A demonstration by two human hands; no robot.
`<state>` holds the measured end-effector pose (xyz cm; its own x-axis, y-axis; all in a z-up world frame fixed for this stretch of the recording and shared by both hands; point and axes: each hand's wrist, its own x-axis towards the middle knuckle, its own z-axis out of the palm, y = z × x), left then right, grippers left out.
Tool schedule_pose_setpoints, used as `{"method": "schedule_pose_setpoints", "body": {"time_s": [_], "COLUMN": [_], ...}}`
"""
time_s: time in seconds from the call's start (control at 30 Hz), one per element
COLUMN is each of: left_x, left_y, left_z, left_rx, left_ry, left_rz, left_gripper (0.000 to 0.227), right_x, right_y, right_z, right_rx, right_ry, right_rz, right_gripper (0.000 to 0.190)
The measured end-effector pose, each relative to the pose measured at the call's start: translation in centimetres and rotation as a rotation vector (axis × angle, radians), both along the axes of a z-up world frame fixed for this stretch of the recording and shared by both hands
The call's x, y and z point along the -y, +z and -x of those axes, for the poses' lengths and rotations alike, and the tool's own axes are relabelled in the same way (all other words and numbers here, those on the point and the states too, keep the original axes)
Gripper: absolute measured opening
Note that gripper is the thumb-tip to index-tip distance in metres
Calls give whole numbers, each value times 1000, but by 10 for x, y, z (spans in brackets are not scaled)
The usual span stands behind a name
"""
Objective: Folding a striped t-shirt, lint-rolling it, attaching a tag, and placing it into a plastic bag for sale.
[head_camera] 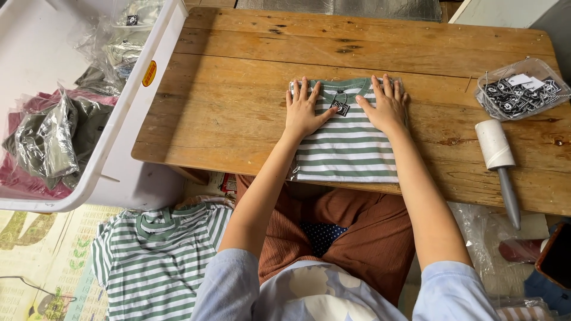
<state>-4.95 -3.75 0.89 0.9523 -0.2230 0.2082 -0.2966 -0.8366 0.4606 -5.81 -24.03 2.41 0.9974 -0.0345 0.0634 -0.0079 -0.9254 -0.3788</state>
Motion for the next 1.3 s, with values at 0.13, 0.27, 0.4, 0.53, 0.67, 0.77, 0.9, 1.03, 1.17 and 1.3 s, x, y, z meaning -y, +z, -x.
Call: {"method": "schedule_pose_setpoints", "body": {"time_s": [0.13, 0.27, 0.4, 0.53, 0.67, 0.77, 0.9, 1.03, 1.17, 1.3], "left_x": [-1, -2, -2, -2, -2, -2, -3, -7, -13, -21], "left_y": [1, 1, -2, -2, 2, 9, 8, 2, 8, 18], "left_z": [1, 2, -2, -2, 1, 2, 2, -2, -1, 7], "left_rx": [-11, -7, -6, -11, -23, -40, -80, -86, -5, 365], "left_ry": [-4, -14, -14, -20, -25, -31, -43, -60, -82, 80], "left_rz": [17, 27, 29, 5, -47, -64, -21, 139, 401, 404], "left_gripper": [82, 83, 84, 84, 84, 83, 78, 73, 63, 55], "right_x": [-3, -2, -2, -5, -7, -5, 5, 30, 46, 79], "right_y": [6, 5, 6, 10, 15, 20, 11, -31, -24, 4], "right_z": [4, 4, 4, 6, 9, 9, 2, -22, -21, 9], "right_rx": [-2, -13, -11, -22, -34, -40, -51, 54, 398, 433], "right_ry": [2, 4, 8, 6, 3, 1, 4, 3, -7, -249], "right_rz": [-9, -6, -13, -8, -13, -27, -95, -289, -866, -471], "right_gripper": [67, 67, 67, 67, 66, 62, 53, 44, 37, 29]}}
